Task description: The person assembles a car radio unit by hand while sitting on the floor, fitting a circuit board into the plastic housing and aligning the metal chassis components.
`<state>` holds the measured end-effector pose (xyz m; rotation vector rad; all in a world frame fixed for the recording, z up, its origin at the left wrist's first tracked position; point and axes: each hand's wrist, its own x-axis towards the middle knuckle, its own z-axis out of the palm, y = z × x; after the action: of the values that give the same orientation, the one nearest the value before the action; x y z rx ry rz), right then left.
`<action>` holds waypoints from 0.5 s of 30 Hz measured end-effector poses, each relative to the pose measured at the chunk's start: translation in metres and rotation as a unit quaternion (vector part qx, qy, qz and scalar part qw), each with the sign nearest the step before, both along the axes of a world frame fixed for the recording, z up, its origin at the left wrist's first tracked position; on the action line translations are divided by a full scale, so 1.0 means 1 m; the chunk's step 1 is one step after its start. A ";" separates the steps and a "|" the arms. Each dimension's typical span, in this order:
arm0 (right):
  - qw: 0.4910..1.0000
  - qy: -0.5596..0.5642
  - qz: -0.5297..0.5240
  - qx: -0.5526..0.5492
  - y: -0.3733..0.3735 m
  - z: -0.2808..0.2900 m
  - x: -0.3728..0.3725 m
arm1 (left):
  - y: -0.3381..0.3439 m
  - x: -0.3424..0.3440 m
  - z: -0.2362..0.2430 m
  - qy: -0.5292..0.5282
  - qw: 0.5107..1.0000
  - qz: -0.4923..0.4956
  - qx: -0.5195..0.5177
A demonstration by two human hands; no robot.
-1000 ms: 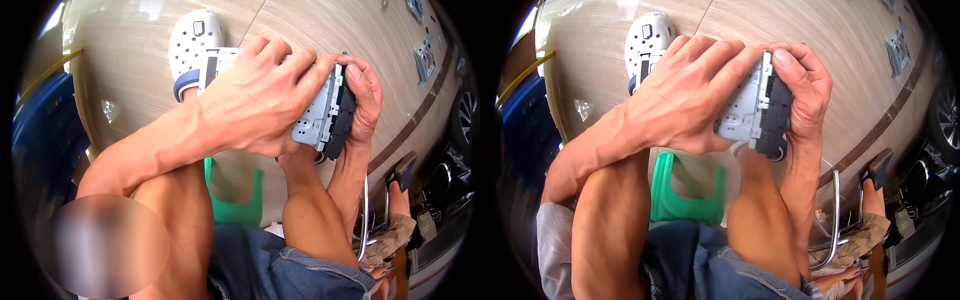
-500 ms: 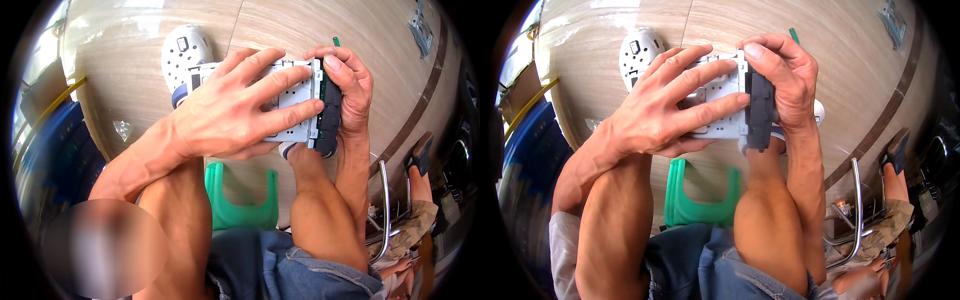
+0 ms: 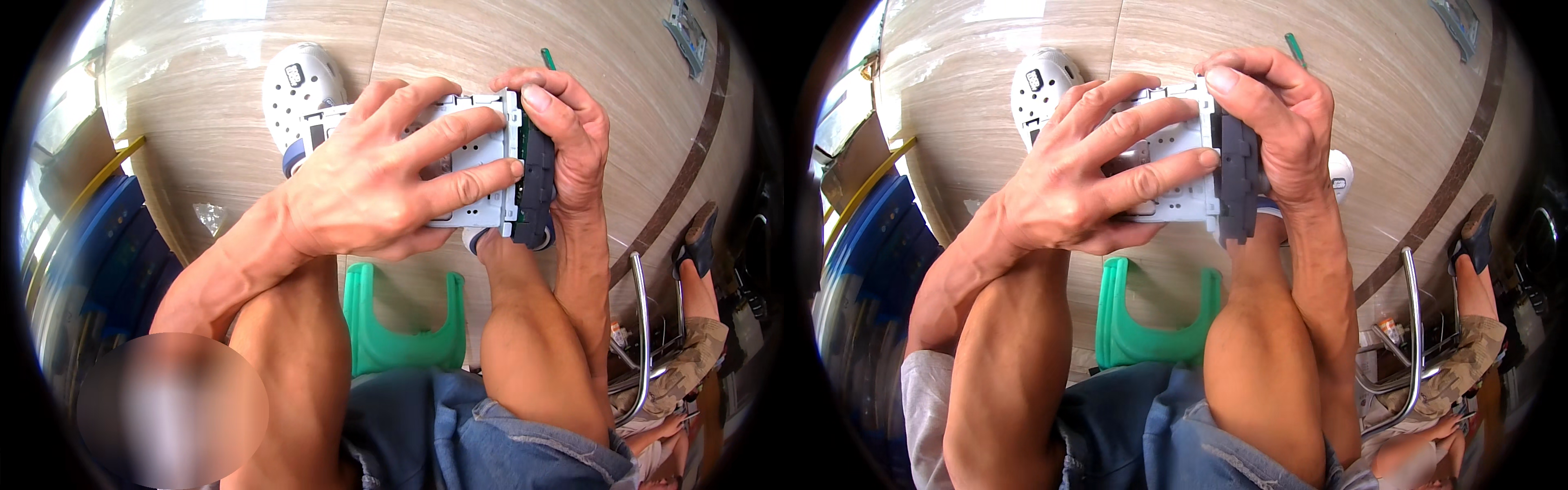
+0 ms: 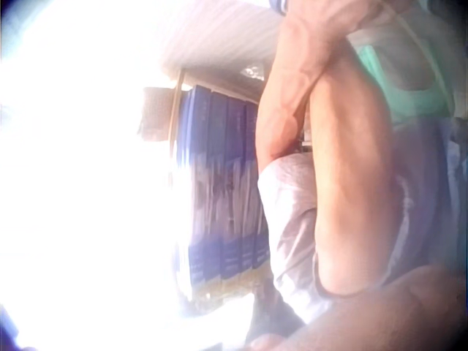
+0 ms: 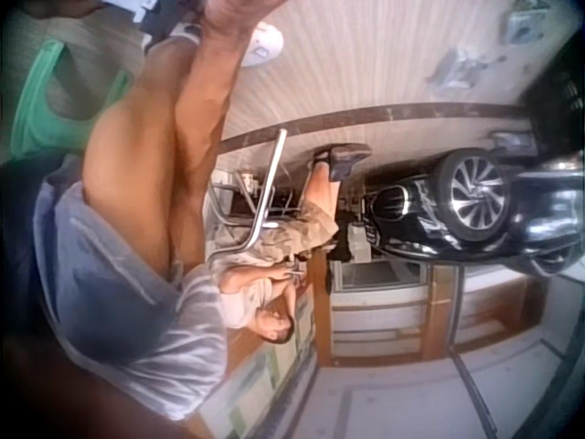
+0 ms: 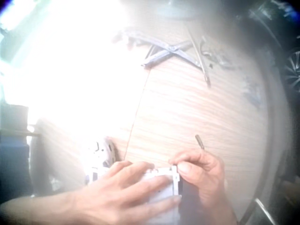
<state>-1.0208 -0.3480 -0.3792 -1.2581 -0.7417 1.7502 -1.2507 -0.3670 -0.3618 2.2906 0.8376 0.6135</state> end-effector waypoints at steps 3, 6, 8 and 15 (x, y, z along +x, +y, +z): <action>1.000 0.000 -0.002 0.017 -0.002 -0.001 0.001 | -0.001 0.002 -0.003 0.000 1.000 -0.005 -0.002; 1.000 -0.008 0.005 0.022 -0.003 -0.002 0.001 | -0.002 0.001 -0.002 0.005 1.000 -0.003 -0.005; 1.000 -0.007 0.005 0.026 -0.004 -0.001 0.002 | -0.003 0.002 -0.002 0.002 1.000 -0.005 -0.007; 0.999 -0.011 0.010 0.050 -0.005 -0.002 0.002 | -0.003 0.002 -0.006 -0.016 1.000 -0.014 -0.001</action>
<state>-1.0191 -0.3534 -0.3812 -1.2085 -0.8459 1.6958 -1.2489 -0.3704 -0.3681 2.2803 0.7907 0.6338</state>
